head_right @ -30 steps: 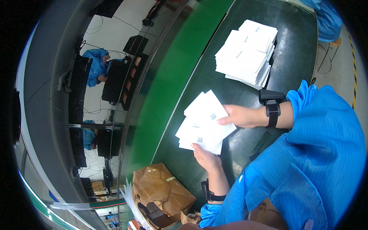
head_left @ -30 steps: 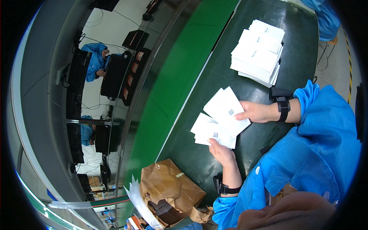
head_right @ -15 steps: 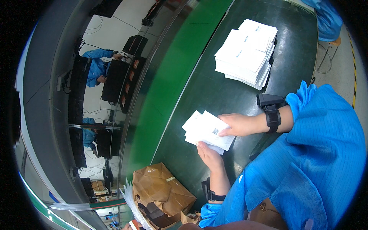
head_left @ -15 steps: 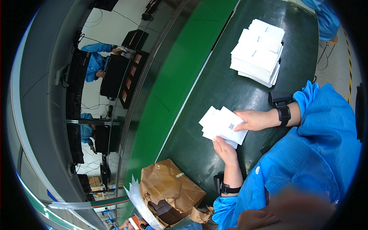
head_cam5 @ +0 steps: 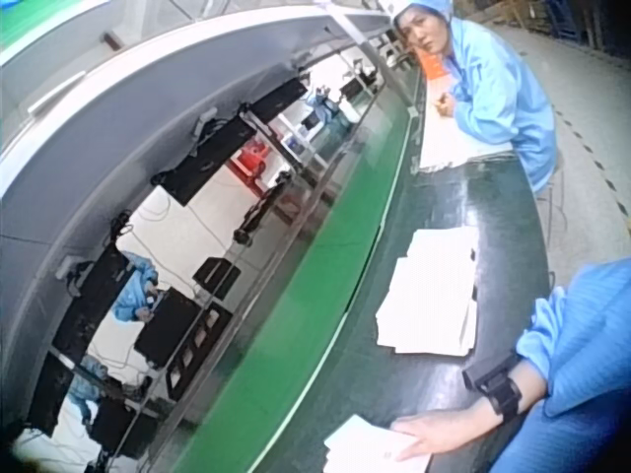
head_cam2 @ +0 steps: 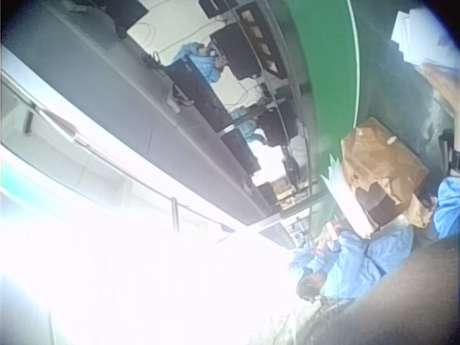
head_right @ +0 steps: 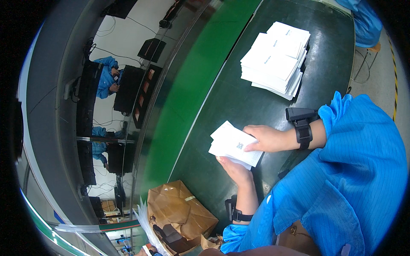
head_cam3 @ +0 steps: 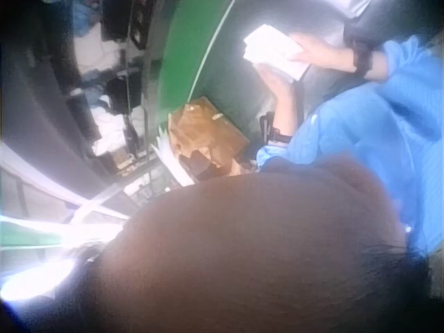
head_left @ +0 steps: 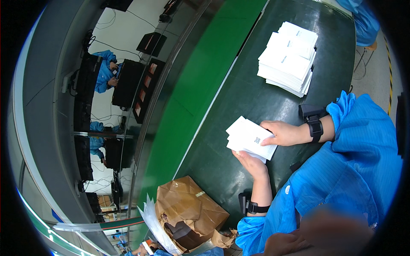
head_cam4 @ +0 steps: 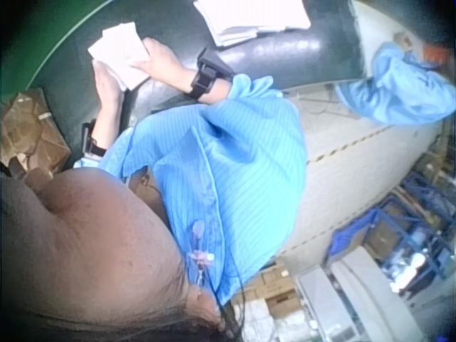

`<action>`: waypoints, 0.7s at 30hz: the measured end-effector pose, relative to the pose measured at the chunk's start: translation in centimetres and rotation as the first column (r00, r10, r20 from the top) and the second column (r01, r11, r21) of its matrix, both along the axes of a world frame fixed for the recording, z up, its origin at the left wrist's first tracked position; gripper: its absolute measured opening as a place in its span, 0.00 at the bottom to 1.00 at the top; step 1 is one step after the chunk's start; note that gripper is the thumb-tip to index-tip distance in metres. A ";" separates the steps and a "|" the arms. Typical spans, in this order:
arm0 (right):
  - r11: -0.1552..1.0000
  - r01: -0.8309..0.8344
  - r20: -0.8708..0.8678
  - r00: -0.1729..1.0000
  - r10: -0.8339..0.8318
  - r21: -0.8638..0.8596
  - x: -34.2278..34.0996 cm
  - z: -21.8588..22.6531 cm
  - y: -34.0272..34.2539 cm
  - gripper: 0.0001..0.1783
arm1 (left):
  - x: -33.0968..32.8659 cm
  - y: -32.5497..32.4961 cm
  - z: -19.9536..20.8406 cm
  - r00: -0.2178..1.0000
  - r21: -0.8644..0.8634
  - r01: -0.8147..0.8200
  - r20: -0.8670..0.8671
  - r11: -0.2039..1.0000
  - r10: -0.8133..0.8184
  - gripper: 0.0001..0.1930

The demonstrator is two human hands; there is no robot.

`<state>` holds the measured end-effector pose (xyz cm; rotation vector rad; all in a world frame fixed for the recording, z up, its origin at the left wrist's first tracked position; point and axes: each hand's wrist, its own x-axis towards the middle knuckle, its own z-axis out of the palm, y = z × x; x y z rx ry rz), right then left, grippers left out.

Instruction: Sorting and counting white rectangular items (possibly envelopes or small product boxes) and then placing them into plastic shipping bags.

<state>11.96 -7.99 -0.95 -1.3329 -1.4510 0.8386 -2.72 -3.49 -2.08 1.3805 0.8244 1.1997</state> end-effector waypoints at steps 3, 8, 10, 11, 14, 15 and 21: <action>0.997 0.056 0.015 0.998 -0.057 0.057 0.2 -0.8 -0.4 0.20 | 0.7 -0.4 0.6 0.999 0.041 0.021 -0.032 0.999 -0.020 0.31; 0.996 0.021 -0.020 1.000 -0.023 -0.081 0.2 0.2 -0.5 0.21 | -0.2 -0.1 -0.6 0.974 0.066 -0.091 -0.202 0.994 0.103 0.32; 0.993 0.015 -0.068 0.997 -0.023 -0.117 0.2 0.2 -0.7 0.22 | -0.1 -0.5 0.6 0.937 0.153 -0.091 -0.322 0.984 0.137 0.29; 0.995 0.024 -0.083 0.996 -0.032 -0.092 0.1 0.0 -0.8 0.22 | -0.3 -0.6 1.1 0.889 0.225 -0.074 -0.426 0.972 0.166 0.28; 1.000 0.005 -0.087 0.996 -0.005 -0.006 -0.4 1.1 -0.7 0.24 | -1.0 -0.9 2.6 0.884 0.271 -0.053 -0.435 0.961 0.171 0.25; 1.000 0.002 -0.079 0.997 -0.001 0.019 -0.3 1.5 -1.1 0.24 | -0.4 -1.3 2.9 0.968 0.170 -0.052 -0.233 0.984 0.092 0.24; 0.961 -0.097 -0.719 0.645 0.259 0.259 -0.6 0.5 -0.4 0.22 | -1.5 -0.7 3.3 0.794 -0.146 0.399 0.549 0.905 -0.262 0.22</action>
